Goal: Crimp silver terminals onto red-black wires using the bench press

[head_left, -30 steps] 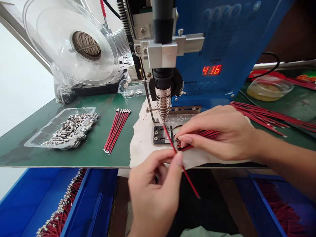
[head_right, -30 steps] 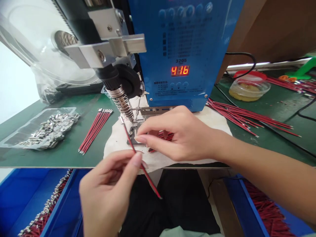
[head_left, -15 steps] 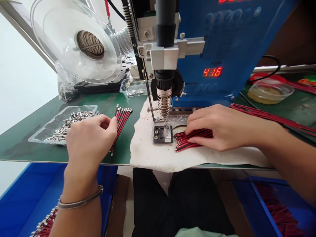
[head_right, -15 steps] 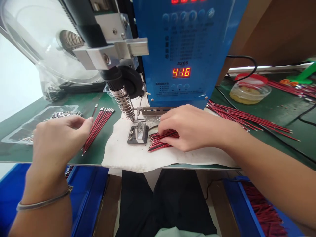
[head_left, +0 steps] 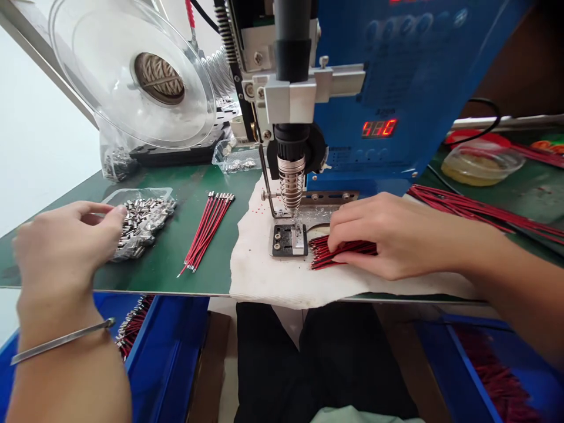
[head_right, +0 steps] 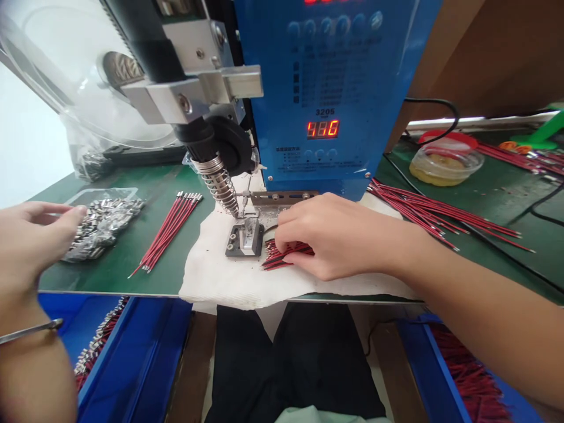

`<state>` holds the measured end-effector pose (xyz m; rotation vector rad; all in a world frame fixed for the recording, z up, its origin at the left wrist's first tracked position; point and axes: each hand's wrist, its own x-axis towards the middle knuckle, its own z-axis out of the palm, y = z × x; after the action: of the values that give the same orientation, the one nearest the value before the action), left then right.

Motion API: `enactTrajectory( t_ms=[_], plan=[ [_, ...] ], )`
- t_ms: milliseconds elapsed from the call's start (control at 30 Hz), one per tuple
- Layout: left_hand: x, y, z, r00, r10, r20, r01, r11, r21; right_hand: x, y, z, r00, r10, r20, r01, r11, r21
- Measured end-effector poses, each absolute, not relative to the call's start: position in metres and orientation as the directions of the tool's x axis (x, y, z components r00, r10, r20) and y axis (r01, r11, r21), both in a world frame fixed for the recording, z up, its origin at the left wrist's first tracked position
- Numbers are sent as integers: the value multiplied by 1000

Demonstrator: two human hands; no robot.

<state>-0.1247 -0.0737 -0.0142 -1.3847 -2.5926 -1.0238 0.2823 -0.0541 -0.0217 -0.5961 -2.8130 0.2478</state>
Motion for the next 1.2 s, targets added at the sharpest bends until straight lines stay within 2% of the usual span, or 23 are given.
enactTrajectory(
  t_ms=[67,100,133,233,400,500,600,733,833,933,1067,1200],
  plan=[
    [-133,-68,-11,-640,743,195,750,549,368,282,-54,-22,-884,418,209,373,901,-223],
    [-134,-65,-10,-637,751,174,761,578,294,282,-54,-22,-883,418,212,372,900,-226],
    [-134,-63,-10,-610,780,138,780,561,277,282,-54,-22,-881,421,219,373,899,-228],
    [-132,-60,-11,-582,806,108,790,529,309,282,-54,-21,-873,429,232,383,898,-218],
    [-128,-62,-14,-613,778,136,744,511,431,284,-51,-20,-844,465,268,425,884,-197],
    [-128,-63,-16,-635,753,173,717,491,496,285,-49,-20,-806,499,319,461,866,-192],
    [-132,-62,-20,-616,756,219,740,460,491,283,-48,-21,-774,513,371,466,858,-214],
    [-130,-63,-23,-610,707,358,760,397,514,274,-49,-26,-722,548,422,486,836,-255],
    [-112,-70,-22,-607,599,522,770,279,574,269,-49,-29,-679,588,439,518,808,-282],
    [-80,-81,-22,-567,565,600,742,34,670,266,-50,-32,-674,601,430,521,799,-300],
    [-22,-96,-29,-428,644,634,605,-317,731,262,-49,-33,-684,596,421,506,803,-315],
    [29,-101,-41,-323,781,534,379,-410,829,260,-49,-35,-679,589,438,492,808,-325]
  ],
)
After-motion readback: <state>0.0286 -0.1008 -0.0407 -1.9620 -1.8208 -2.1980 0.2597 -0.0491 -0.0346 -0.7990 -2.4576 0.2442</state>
